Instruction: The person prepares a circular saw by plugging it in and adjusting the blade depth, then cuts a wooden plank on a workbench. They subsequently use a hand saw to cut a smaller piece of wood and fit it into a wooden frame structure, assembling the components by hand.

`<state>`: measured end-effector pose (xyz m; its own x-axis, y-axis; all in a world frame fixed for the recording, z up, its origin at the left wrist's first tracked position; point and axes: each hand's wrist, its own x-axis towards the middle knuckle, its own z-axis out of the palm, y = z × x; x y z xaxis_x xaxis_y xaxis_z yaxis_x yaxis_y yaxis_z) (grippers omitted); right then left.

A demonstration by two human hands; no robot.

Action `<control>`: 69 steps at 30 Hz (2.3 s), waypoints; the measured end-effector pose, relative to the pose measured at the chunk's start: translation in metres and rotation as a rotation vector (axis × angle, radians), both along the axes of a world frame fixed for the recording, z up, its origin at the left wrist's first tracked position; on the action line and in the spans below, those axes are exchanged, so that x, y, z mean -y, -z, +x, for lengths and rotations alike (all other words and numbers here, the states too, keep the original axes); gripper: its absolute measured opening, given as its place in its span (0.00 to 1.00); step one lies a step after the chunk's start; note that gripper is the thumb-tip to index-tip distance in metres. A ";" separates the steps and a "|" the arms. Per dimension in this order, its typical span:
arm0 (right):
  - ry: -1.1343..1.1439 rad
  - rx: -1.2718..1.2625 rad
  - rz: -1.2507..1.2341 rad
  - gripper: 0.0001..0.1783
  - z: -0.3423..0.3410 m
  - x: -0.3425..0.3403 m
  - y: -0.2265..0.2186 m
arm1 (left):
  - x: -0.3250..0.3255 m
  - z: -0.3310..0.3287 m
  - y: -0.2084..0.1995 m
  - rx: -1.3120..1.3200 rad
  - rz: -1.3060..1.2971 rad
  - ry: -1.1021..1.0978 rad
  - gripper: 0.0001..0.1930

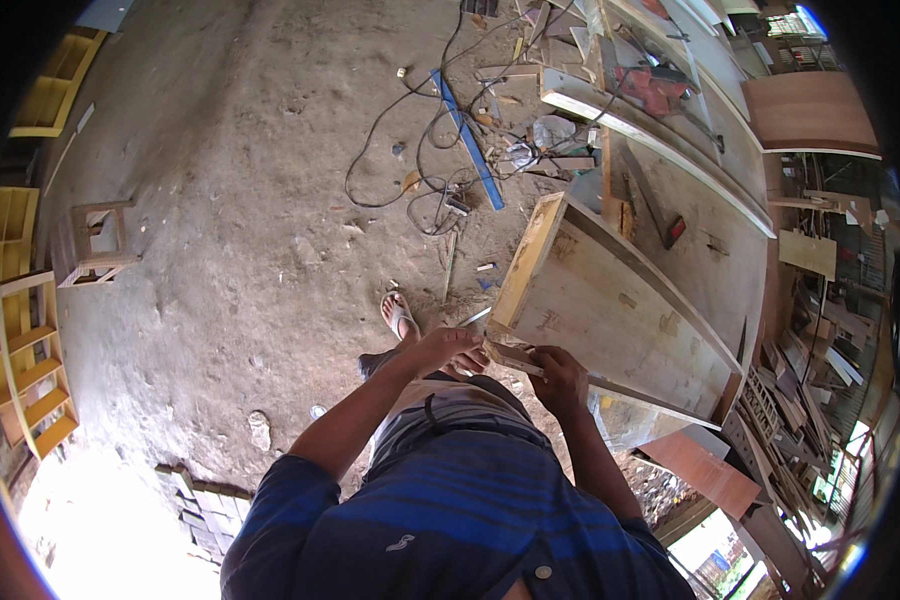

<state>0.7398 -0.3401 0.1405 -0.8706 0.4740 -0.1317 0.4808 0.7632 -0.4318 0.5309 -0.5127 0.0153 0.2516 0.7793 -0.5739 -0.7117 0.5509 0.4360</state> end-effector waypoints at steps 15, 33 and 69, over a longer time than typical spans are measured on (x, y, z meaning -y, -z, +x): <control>0.134 -0.107 0.094 0.17 0.029 0.012 -0.033 | -0.006 0.021 -0.038 0.179 -0.110 -0.192 0.17; 1.538 -1.217 -1.010 0.24 0.213 -0.050 0.050 | -0.003 0.027 -0.066 -0.144 -0.010 -0.172 0.15; 1.235 -0.797 -0.939 0.23 0.068 -0.480 0.094 | 0.075 0.085 -0.135 -0.582 -0.187 -0.730 0.22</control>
<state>0.8077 0.1402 0.0462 -0.0696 0.8728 -0.4831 0.0049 -0.4840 -0.8751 0.6157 -0.5875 0.1500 -0.6260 0.5140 -0.5865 -0.6061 0.1525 0.7806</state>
